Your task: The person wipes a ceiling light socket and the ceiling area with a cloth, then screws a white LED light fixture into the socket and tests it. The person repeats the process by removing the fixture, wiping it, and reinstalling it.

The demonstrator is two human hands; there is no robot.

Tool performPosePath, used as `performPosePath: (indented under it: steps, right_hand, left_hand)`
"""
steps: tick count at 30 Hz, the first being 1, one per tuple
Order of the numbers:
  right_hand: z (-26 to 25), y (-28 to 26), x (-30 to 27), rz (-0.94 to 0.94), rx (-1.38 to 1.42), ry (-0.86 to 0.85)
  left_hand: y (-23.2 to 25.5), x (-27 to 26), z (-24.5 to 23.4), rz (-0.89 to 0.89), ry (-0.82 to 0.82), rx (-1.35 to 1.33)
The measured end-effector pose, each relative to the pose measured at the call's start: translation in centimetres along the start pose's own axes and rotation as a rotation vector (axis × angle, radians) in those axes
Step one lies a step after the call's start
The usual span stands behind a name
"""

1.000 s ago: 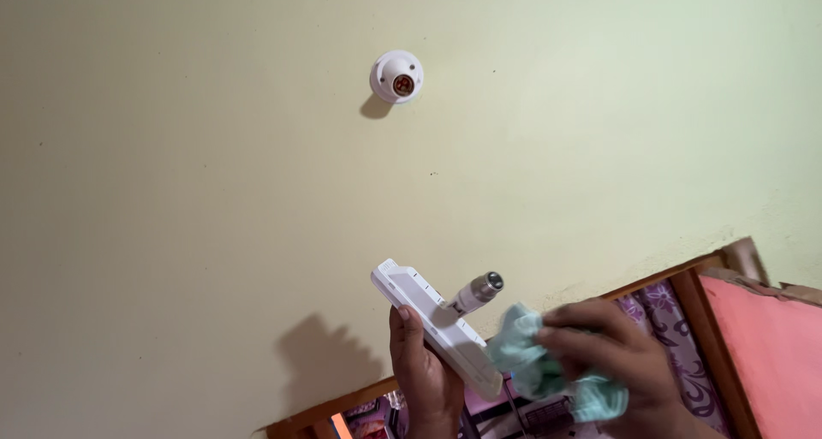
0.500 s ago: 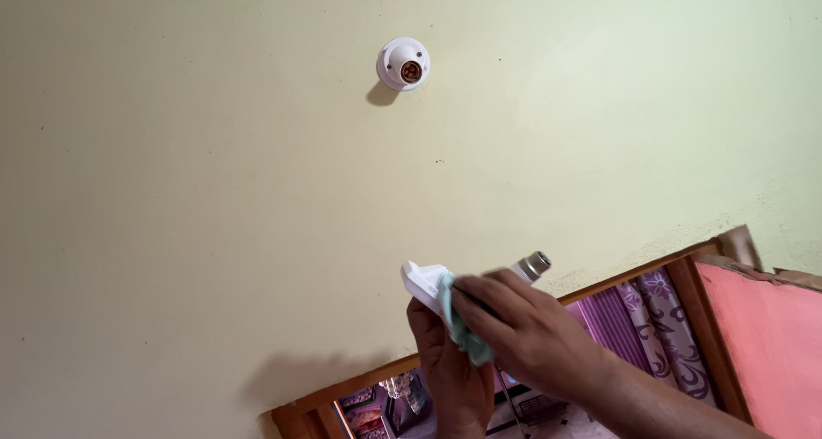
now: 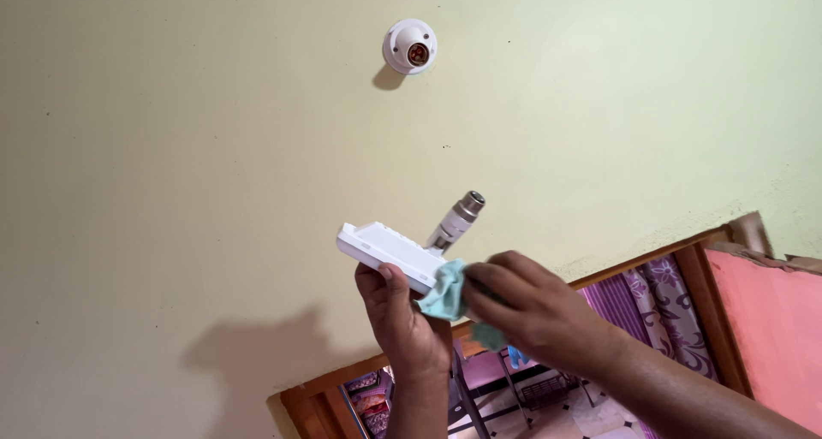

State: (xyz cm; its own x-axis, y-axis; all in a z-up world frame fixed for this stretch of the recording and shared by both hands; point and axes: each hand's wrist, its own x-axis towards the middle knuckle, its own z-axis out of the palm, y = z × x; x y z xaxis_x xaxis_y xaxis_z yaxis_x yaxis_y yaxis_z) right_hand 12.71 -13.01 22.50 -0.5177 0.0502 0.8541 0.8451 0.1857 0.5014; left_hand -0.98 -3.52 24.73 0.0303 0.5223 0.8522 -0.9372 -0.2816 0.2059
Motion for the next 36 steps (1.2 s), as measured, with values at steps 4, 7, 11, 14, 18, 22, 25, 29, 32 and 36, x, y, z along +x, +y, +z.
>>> performPosePath:
  steps: [4, 7, 11, 14, 18, 22, 25, 29, 32, 36]
  right_hand:
    - [3.7, 2.5, -5.6, 0.554, 0.518, 0.076]
    - [6.2, 3.8, -9.8, 0.920, 1.006, 0.254]
    - [7.5, 2.6, -12.8, 1.252, 1.291, 0.246]
    - [7.1, 0.0, -11.7, 1.144, 1.272, 0.264]
    - [5.8, -3.0, -7.9, 0.930, 1.476, 0.457]
    - [4.4, -3.8, -4.7, 1.278, 1.431, 0.576]
    - [3.2, -2.5, -4.2, 1.380, 1.400, 0.574]
    - [1.6, 0.7, -4.8, 1.362, 1.256, 0.505]
    - [0.5, 3.2, -5.4, 1.298, 1.203, 0.475]
    - [0.1, 4.9, -5.6, 1.222, 1.305, 0.534]
  left_hand:
    - [0.0, 1.0, -0.1, 0.014, 0.044, 0.032]
    - [-0.1, 1.3, 0.0, 0.012, 0.050, 0.025]
    - [-0.8, 0.8, 0.3, -0.062, 0.130, -0.001]
    - [-1.7, 0.0, 0.7, -0.067, 0.117, -0.044]
    - [-3.0, -1.5, 1.3, -0.100, 0.163, -0.113]
    - [-3.2, -2.6, 1.2, -0.082, 0.088, -0.160]
    - [-2.8, -3.0, 0.8, -0.082, 0.082, -0.074]
    - [-1.2, -2.8, -0.1, -0.107, 0.068, 0.126]
    - [-0.2, -2.4, -0.8, -0.282, -0.057, 0.342]
    - [-0.1, -2.5, -1.6, -0.398, -0.214, 0.472]
